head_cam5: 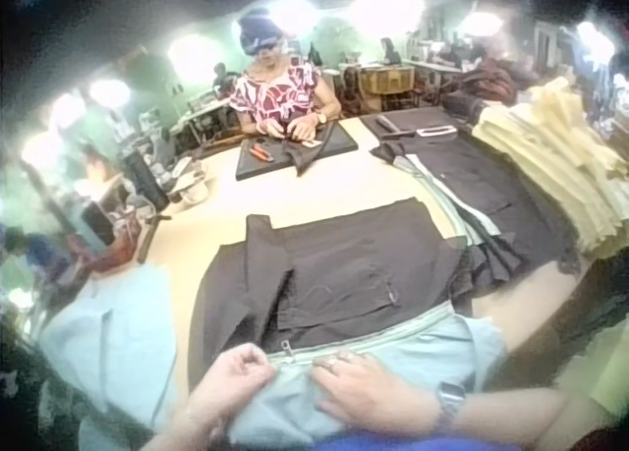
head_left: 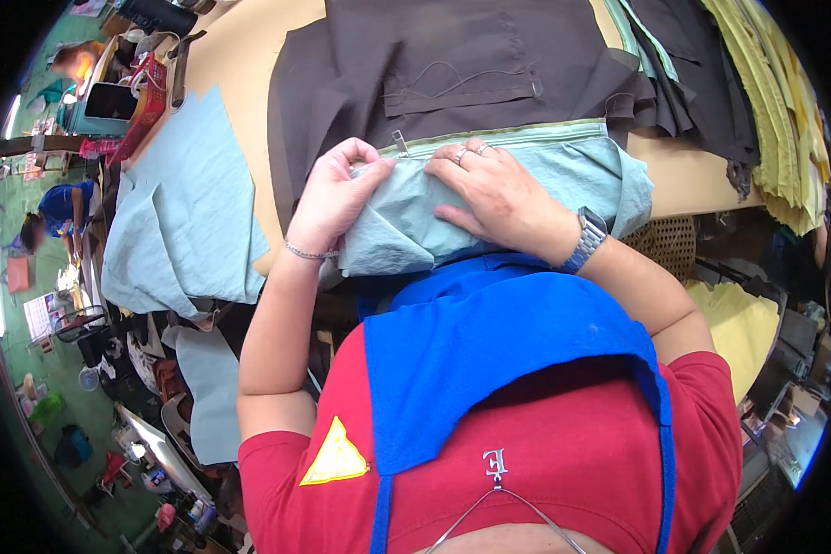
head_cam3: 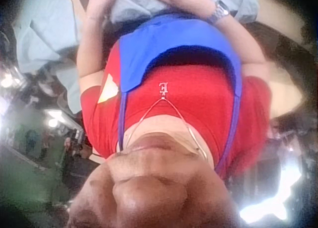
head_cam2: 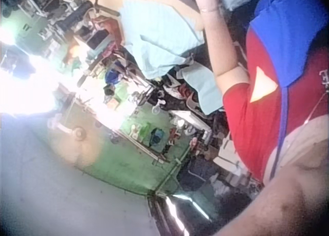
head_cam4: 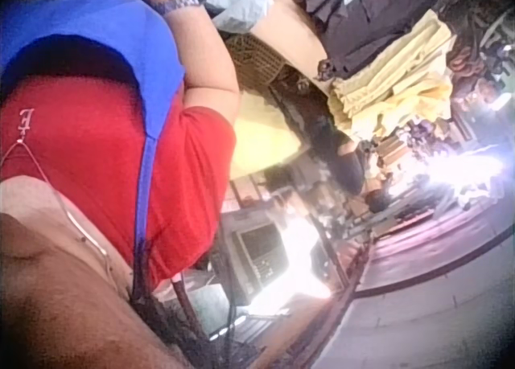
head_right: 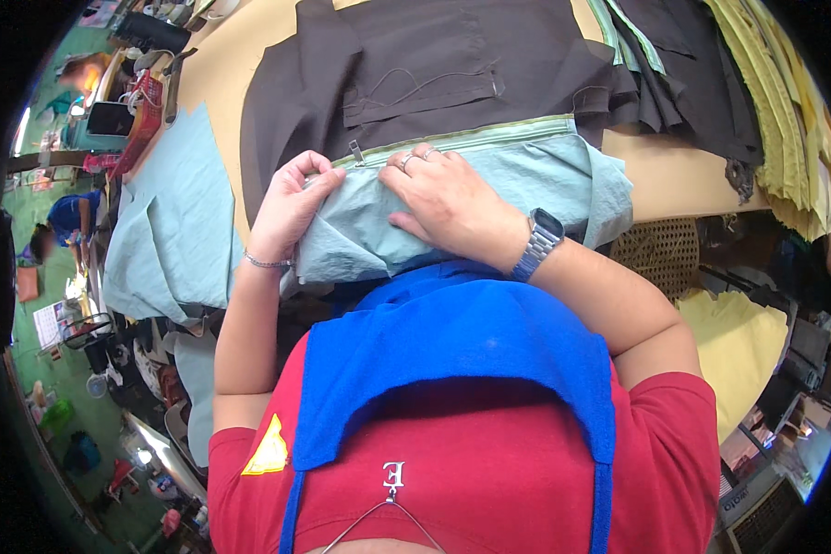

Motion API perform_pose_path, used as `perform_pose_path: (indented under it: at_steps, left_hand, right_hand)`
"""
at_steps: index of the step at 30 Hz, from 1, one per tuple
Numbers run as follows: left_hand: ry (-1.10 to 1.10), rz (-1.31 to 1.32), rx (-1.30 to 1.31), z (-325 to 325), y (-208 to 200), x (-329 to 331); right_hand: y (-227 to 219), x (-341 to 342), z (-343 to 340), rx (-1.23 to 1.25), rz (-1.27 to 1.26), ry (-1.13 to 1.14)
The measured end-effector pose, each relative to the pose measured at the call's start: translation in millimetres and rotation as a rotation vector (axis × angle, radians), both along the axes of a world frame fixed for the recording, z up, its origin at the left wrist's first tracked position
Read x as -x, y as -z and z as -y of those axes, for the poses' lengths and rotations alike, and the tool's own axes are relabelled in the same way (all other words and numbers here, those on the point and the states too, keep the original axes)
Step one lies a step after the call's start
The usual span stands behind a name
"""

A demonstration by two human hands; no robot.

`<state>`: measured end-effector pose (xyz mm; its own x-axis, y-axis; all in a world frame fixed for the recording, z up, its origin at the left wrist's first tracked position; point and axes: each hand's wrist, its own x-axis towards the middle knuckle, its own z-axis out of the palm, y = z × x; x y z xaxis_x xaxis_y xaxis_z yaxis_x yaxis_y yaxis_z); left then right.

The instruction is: The person picks up pieces of light blue fabric and aligns them with a zipper that is already attached to dark brown fabric, pressing the layers together by hand and checking the alignment.

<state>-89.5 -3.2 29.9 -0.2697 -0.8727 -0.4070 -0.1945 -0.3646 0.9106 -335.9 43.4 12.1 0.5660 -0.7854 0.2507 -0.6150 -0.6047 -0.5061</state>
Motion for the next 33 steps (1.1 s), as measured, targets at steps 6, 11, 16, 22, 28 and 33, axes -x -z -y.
perform_pose_path:
  at_steps: [6, 11, 16, 22, 28, 33]
  left_hand:
    - [0.145, 0.474, 0.288, 2, 3, -14]
    - [0.217, 0.682, 0.362, 1, -13, -6]
    - [0.227, 0.736, 0.44, 2, -11, -7]
    - [0.215, 0.732, 0.42, 2, -11, -6]
    - [0.218, 0.792, 0.412, 3, -12, -3]
    - [0.215, 0.829, 0.439, 2, -12, 0]
  right_hand:
    - [3, -2, 1, 0.075, -0.005, 0.035]
    - [3, 0, 2, 0.043, 0.002, 0.019]
    - [2, -1, 2, 0.027, -0.013, 0.013]
    - [2, -1, 2, 0.03, -0.022, 0.014]
    - [1, -2, 3, 0.034, -0.027, 0.011]
    - [1, -2, 4, 0.032, -0.036, 0.008]
